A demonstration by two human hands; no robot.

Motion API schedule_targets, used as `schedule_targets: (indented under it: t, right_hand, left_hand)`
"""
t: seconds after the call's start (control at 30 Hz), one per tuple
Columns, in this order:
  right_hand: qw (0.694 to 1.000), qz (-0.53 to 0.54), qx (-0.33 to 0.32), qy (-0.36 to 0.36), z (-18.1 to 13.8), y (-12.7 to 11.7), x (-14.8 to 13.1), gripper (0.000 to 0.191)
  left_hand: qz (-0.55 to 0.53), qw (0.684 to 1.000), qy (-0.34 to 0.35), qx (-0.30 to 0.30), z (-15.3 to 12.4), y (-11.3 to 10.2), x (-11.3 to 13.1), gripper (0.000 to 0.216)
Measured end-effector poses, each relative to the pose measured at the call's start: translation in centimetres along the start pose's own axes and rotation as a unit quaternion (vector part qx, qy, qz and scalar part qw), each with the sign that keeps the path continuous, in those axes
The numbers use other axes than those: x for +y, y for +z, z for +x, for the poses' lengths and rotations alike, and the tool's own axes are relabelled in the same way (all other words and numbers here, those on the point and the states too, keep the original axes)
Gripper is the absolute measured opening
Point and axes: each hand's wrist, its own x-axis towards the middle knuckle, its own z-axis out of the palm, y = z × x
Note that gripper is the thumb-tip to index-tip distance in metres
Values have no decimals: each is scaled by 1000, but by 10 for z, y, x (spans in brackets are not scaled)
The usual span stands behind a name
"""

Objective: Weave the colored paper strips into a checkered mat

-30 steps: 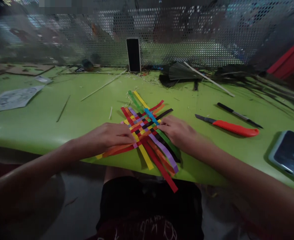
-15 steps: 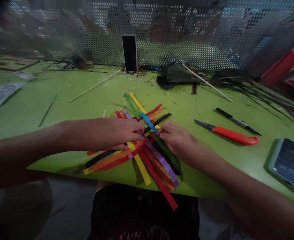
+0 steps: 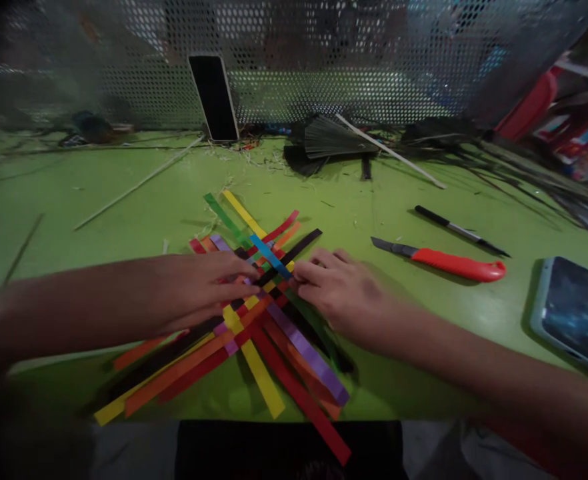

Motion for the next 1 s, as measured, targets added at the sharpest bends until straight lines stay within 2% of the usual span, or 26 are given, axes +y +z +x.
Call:
schedule_targets:
  t: [0.13,0.23,0.3,0.37,0.5,0.53,0.7,0.83,1.0]
  right_hand:
    - [1000,-5,0,4,-2,-1,2,42]
    - [1000,-7,-14,6,-1,0,2,42]
    - [1000,-6,-21,16,0,0,2,42]
    - [1000,-12,-20,20,1,1,2,37]
    - [999,-27,-33,7,3,-1,1,26]
    - [999,-25,-38,8,5,-3,1,26]
    - [997,24,-59,35,20,-18,2,35]
    - [993,86,-79,22,33,-24,10,39]
    - [993,92,-55,42,36,-28,6,32]
  left_hand:
    - [-56,996,-6,-63,-26,-36,-28,43]
    - [-72,996,-9,-51,-19,-46,-40,39]
    - [-79,997,-6,-18,-5,-34,-37,33]
    - [-61,998,8,4,10,-12,-27,33]
    - [44,994,50,92,29,28,-5,36]
    - [64,991,69,95,32,33,-2,36]
    - [142,974,122,125,37,44,1,32]
    - [178,963,112,171,34,53,-2,33]
    - [159,968,100,164,29,61,-2,29]
